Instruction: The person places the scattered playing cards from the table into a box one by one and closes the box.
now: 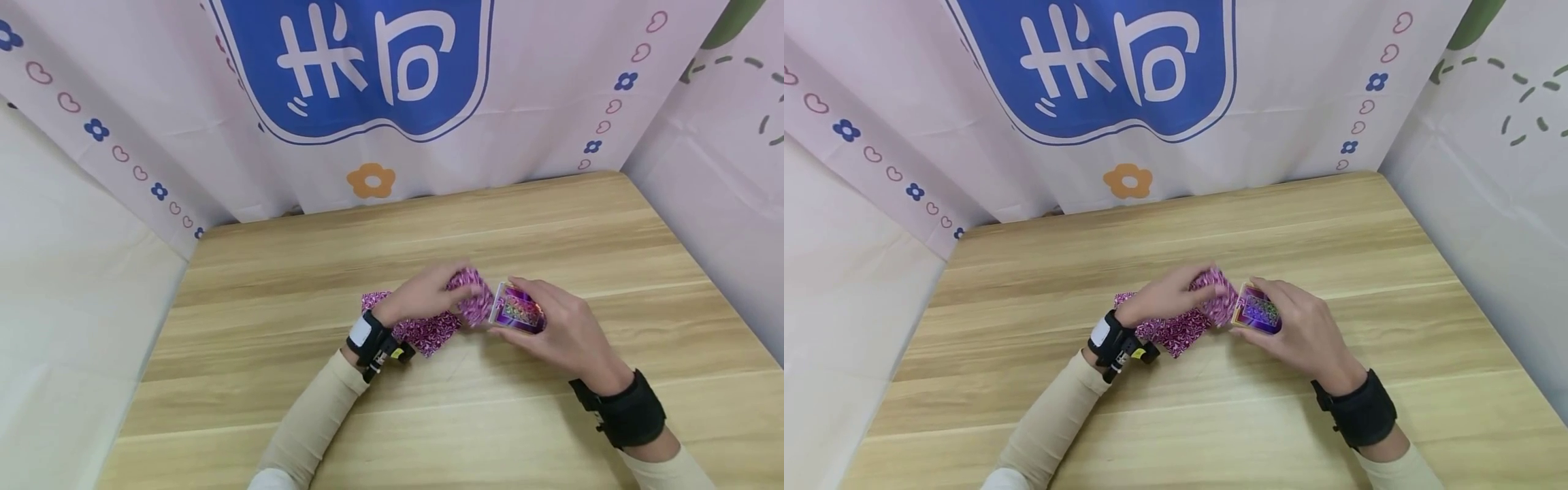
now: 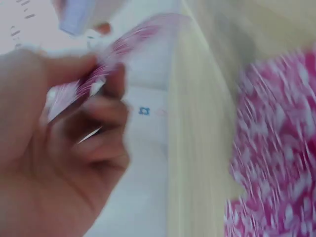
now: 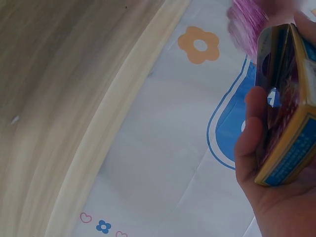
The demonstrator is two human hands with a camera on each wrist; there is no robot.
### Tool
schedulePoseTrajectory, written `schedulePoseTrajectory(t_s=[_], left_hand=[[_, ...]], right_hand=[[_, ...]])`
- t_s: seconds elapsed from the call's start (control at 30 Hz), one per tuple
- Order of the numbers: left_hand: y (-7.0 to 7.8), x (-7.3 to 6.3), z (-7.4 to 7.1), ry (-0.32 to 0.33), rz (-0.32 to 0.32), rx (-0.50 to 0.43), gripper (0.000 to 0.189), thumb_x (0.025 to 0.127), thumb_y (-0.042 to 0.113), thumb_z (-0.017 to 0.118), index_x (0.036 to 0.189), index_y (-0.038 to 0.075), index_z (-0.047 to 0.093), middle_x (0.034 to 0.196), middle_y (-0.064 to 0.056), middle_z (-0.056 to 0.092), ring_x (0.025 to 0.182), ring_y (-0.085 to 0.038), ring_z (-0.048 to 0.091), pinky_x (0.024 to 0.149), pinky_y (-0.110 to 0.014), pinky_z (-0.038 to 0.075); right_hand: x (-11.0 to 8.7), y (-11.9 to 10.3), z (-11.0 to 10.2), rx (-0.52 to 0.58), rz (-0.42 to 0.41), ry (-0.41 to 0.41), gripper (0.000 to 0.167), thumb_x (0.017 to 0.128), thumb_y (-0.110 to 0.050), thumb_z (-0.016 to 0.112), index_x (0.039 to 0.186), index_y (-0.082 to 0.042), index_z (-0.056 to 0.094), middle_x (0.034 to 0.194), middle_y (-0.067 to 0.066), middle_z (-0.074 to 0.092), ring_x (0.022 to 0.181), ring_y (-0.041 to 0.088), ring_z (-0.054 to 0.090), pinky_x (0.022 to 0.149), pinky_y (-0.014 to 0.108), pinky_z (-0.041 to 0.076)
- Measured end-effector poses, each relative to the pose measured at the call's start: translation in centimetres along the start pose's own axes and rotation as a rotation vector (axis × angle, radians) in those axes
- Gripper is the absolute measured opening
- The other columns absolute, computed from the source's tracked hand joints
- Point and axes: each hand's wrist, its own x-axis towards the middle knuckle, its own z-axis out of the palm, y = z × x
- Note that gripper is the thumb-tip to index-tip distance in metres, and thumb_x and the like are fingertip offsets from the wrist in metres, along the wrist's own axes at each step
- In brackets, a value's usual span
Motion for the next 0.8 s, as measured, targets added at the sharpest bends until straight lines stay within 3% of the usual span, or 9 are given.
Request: schedulePoseTrajectory(t_s=[0.1, 0.2, 0.33, 0.5, 0.57, 0.6, 0.67, 0.8], left_hand=[[1.1, -0.1, -0.2, 0.159, -0.054, -0.164, 0.033, 0.111, 0.044, 0.049, 0.127, 0.017, 0.055, 0.093, 0.0, 0.065, 0.086, -0.025, 0.069, 0.08, -0.032, 0.059], [2.2, 0.0, 0.0, 0.278, -0.063, -0.318, 0.03, 0.111, 0.044, 0.047, 0.118, 0.015, 0.05, 0.082, -0.002, 0.057, 0.078, -0.033, 0.069, 0.068, -0.032, 0.053], [3.4, 0.2, 0.7, 0.369, -0.033, -0.409, 0.025, 0.112, 0.039, 0.047, 0.112, 0.014, 0.046, 0.076, -0.001, 0.056, 0.071, -0.026, 0.07, 0.065, -0.027, 0.048], [3.9, 0.3, 2.0, 0.398, -0.02, -0.355, 0.021, 0.112, 0.036, 0.048, 0.11, 0.015, 0.045, 0.074, -0.002, 0.066, 0.06, -0.018, 0.063, 0.053, -0.025, 0.042], [3.9, 0.3, 2.3, 0.395, -0.022, -0.349, 0.021, 0.112, 0.036, 0.048, 0.11, 0.015, 0.045, 0.074, -0.002, 0.068, 0.058, -0.017, 0.06, 0.051, -0.025, 0.04], [3.9, 0.3, 2.4, 0.389, -0.021, -0.353, 0.021, 0.112, 0.036, 0.048, 0.111, 0.015, 0.046, 0.075, -0.002, 0.069, 0.058, -0.017, 0.059, 0.052, -0.024, 0.04], [3.9, 0.3, 2.4, 0.369, -0.021, -0.355, 0.022, 0.112, 0.037, 0.049, 0.113, 0.015, 0.047, 0.075, -0.002, 0.07, 0.055, -0.017, 0.053, 0.051, -0.025, 0.039], [3.9, 0.1, 2.0, 0.294, -0.052, -0.335, 0.026, 0.111, 0.042, 0.048, 0.116, 0.016, 0.049, 0.074, -0.001, 0.071, 0.054, -0.015, 0.046, 0.054, -0.027, 0.042]], right_hand=[[0.1, 0.1, 0.0, -0.015, 0.012, 0.02, 0.088, 0.091, -0.074, 0.06, 0.129, 0.005, 0.067, 0.106, 0.021, 0.078, 0.089, 0.031, 0.077, 0.067, 0.043, 0.063], [0.1, 0.1, -0.1, -0.039, 0.04, 0.037, 0.088, 0.092, -0.074, 0.059, 0.128, 0.005, 0.067, 0.104, 0.021, 0.078, 0.086, 0.031, 0.077, 0.065, 0.043, 0.062], [0.1, 0.2, -0.2, -0.061, 0.084, 0.048, 0.089, 0.093, -0.075, 0.056, 0.127, 0.007, 0.067, 0.106, 0.023, 0.077, 0.087, 0.033, 0.077, 0.067, 0.045, 0.061], [-0.1, 0.5, -0.3, -0.077, 0.12, 0.052, 0.076, 0.082, -0.05, 0.088, 0.127, 0.007, 0.066, 0.111, 0.025, 0.077, 0.094, 0.037, 0.077, 0.072, 0.048, 0.06], [-0.1, 0.5, -0.4, -0.085, 0.127, 0.056, 0.074, 0.076, -0.038, 0.093, 0.127, 0.008, 0.066, 0.111, 0.025, 0.076, 0.095, 0.038, 0.077, 0.072, 0.048, 0.06], [-0.1, 0.6, -0.4, -0.088, 0.129, 0.061, 0.074, 0.076, -0.038, 0.093, 0.127, 0.008, 0.066, 0.111, 0.025, 0.076, 0.094, 0.038, 0.077, 0.071, 0.048, 0.06], [-0.1, 0.6, -0.4, -0.099, 0.133, 0.074, 0.077, 0.083, -0.052, 0.086, 0.126, 0.009, 0.066, 0.109, 0.026, 0.076, 0.092, 0.038, 0.076, 0.07, 0.048, 0.06], [0.0, 0.7, -0.5, -0.101, 0.124, 0.095, 0.091, 0.092, -0.075, 0.057, 0.125, 0.009, 0.066, 0.107, 0.027, 0.076, 0.09, 0.039, 0.076, 0.069, 0.049, 0.06]])
